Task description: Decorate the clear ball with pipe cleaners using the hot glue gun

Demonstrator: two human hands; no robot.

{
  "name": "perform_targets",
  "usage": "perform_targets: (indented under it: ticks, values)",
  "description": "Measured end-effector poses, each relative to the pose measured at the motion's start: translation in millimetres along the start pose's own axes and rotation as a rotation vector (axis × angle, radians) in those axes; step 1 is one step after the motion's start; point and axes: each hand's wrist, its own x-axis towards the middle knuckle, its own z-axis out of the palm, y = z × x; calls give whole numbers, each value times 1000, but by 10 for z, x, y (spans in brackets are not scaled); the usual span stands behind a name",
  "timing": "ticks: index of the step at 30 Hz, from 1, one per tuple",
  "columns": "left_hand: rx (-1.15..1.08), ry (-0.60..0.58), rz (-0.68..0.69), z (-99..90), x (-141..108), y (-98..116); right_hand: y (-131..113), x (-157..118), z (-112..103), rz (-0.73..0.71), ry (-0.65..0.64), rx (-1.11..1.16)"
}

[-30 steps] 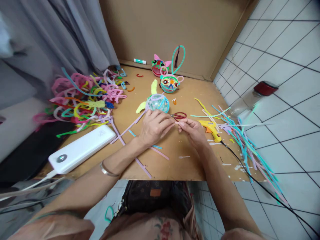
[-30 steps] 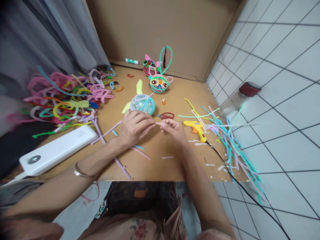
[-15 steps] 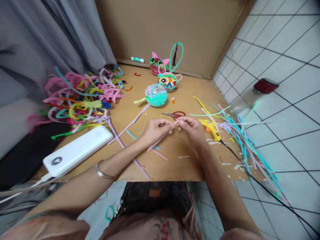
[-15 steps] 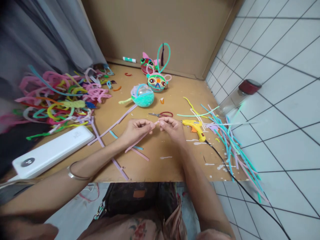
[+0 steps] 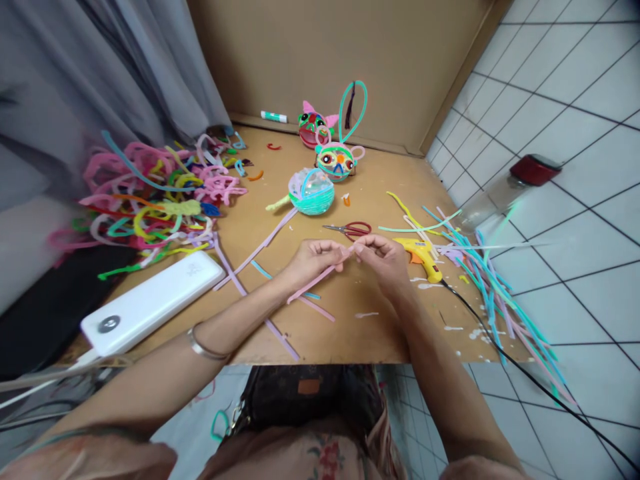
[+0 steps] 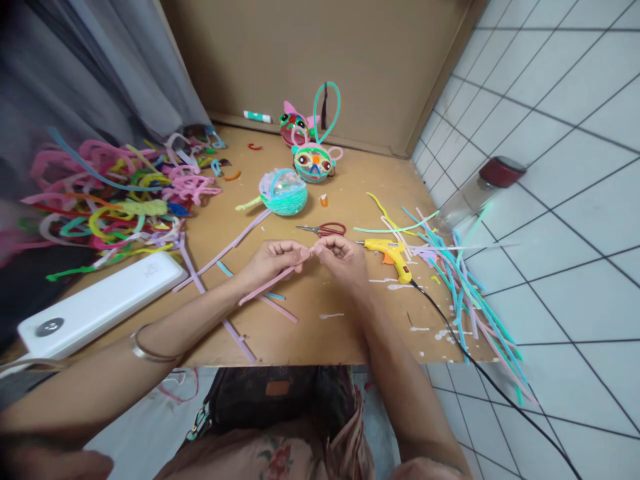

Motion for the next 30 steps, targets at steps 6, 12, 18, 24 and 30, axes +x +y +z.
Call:
perform_targets:
  ticks: [6,12,18,24,30]
  values:
    - [93,9,46,14,-11,19,12,11,19,18,-9,61]
    - [92,27,85,-5,16,0,128,66,21,5,2,54]
    - [19,154,41,-25,67,-60,152,-11,-368,-112,582,-744]
    - [-52,156,34,6,61,-36,146,-208,-766,302,489,-1516]
    - [-95,136,54,21,47,0,236,-147,-808,350,522,-1505]
